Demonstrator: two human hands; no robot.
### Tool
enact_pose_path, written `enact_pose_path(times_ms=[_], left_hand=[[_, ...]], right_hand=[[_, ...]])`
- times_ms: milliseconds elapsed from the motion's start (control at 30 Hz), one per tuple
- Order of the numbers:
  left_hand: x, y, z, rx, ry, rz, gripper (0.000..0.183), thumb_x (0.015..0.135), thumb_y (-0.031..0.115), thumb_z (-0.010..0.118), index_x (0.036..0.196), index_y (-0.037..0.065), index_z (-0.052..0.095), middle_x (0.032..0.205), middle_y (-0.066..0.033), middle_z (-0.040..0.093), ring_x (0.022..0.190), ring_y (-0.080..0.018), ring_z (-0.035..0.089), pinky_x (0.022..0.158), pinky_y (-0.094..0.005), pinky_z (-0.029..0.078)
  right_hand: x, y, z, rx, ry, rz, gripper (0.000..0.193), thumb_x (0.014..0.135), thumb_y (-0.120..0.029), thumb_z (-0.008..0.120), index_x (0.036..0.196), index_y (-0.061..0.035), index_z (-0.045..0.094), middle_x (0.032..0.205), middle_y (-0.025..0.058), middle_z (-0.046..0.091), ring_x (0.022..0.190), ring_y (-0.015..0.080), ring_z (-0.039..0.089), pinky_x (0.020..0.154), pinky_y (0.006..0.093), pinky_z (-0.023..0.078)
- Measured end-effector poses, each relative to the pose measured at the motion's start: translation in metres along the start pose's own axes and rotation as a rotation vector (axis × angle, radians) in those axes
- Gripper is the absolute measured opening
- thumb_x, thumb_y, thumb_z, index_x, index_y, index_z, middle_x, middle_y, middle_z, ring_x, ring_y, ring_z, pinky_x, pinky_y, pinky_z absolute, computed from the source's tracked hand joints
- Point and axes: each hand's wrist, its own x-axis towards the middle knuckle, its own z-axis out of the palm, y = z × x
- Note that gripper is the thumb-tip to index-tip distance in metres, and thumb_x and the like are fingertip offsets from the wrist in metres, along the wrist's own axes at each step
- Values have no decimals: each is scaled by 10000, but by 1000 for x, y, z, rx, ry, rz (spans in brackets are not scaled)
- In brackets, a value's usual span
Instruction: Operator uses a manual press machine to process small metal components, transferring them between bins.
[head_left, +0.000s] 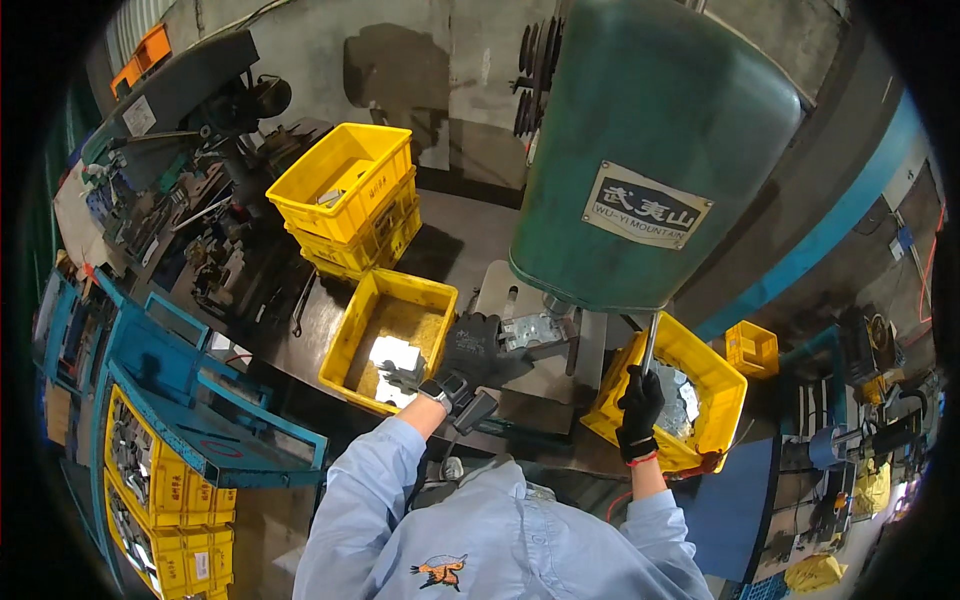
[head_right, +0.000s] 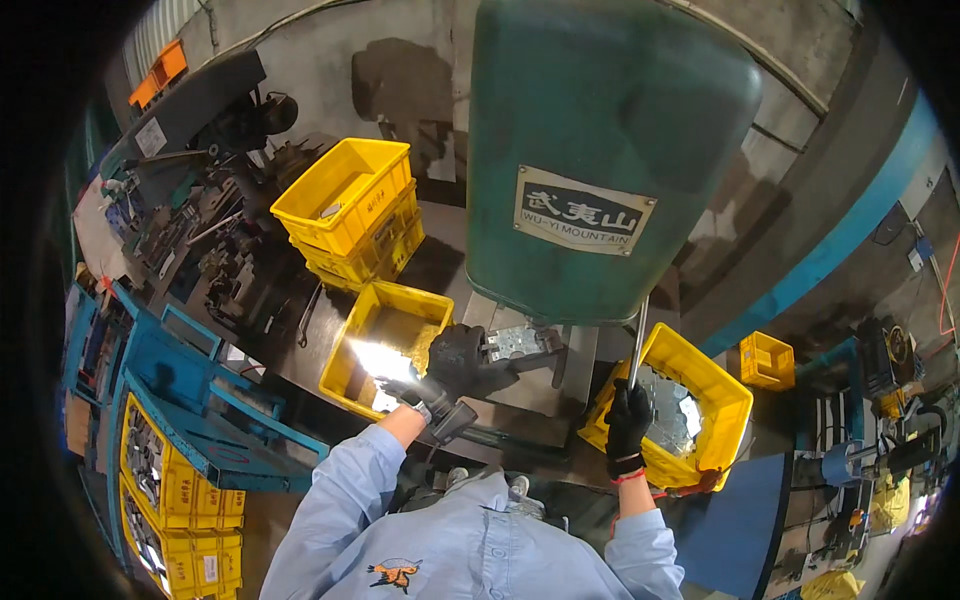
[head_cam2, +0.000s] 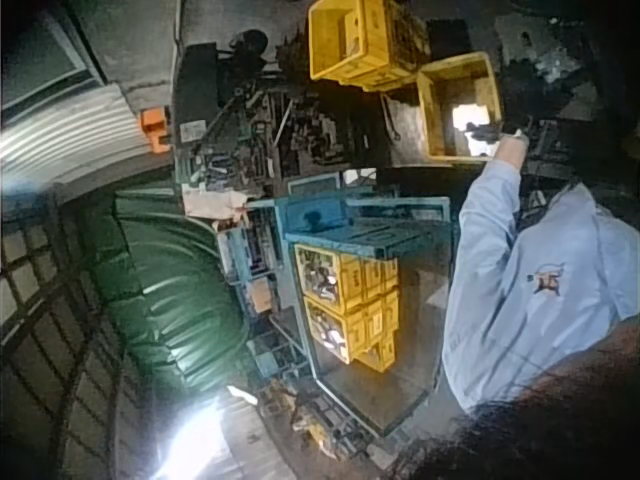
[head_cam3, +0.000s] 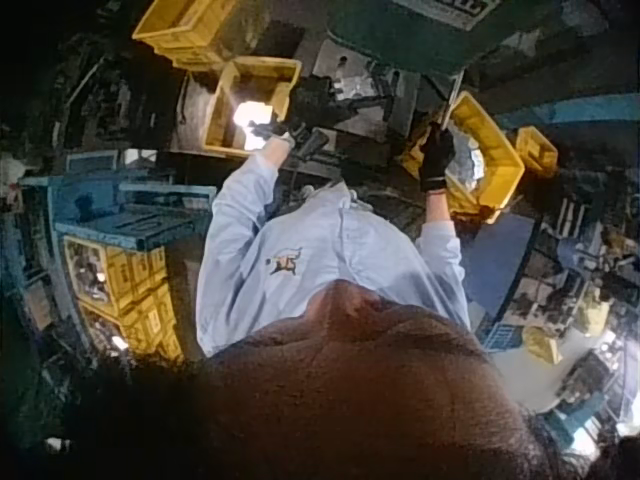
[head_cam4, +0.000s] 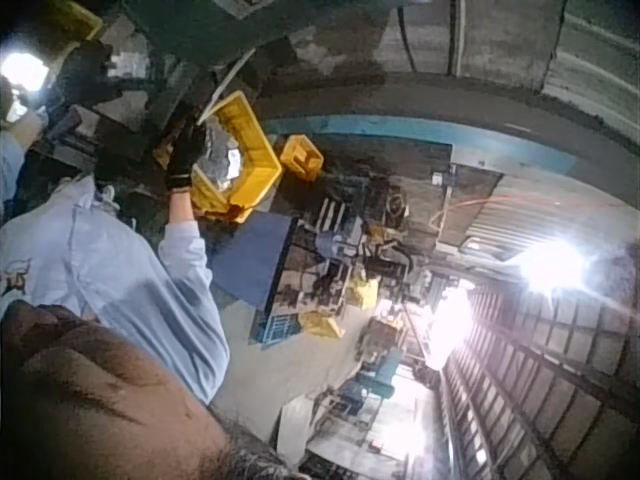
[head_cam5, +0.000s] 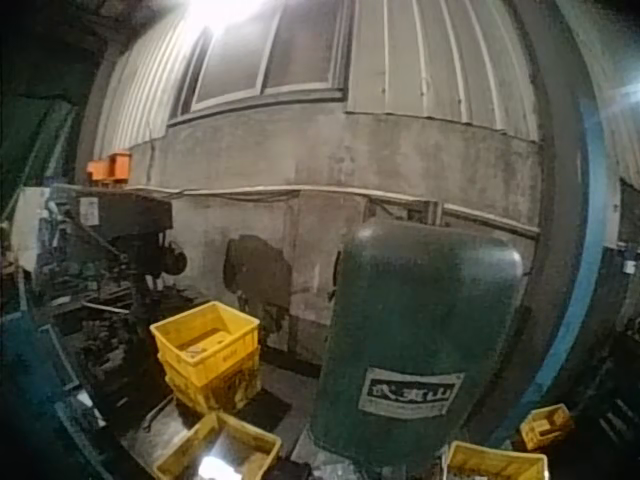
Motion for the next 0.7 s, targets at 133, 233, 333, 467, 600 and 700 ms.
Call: enact_pose_path(times_ms=[133,233,333,467,600,700], left_hand=[[-3,1,-3,-3,-47,-17,735,629,725,760,915,54,673,809,-185,685,738,-353,687,651,-472,544],[-4,0,-6,-1,-168,-23,745,730,750,681,1004,58,653,898,-179,679,856,-333,670,743,-471,523],[0,-2,-3,-5,-112,10,731,697,734,705,940,47,661,820,-174,672,773,-344,670,681,-470,531],[2,-7,8,-47,-73,31,683,620,678,779,806,29,674,650,-162,654,594,-375,666,556,-476,542],[3,-10,7,-24,-118,111,697,642,677,765,874,28,663,751,-183,668,687,-370,674,627,-480,544],[-3,-4,-5,65,-265,-15,677,731,647,724,1040,50,643,971,-183,683,897,-331,675,794,-459,535]], right_hand=[[0,2,0,-112,-4,-63,115,996,-98,636,1091,-77,696,751,-71,543,563,19,468,475,198,347],[-2,-1,2,-150,4,-68,114,991,-90,640,1090,-80,695,758,-68,553,562,20,475,475,201,347],[-7,-8,4,-97,17,-31,103,988,-90,645,1075,-79,699,754,-65,559,555,23,482,470,204,348],[-14,-19,2,-114,19,5,97,986,-91,648,1067,-75,700,749,-61,567,550,24,486,455,204,346],[-18,-28,0,-100,-8,0,98,989,-106,643,1060,-67,700,718,-63,548,539,25,476,442,208,343],[-18,-36,3,-77,27,60,138,1007,-135,604,1066,-42,687,683,-43,524,498,47,465,437,224,345]])
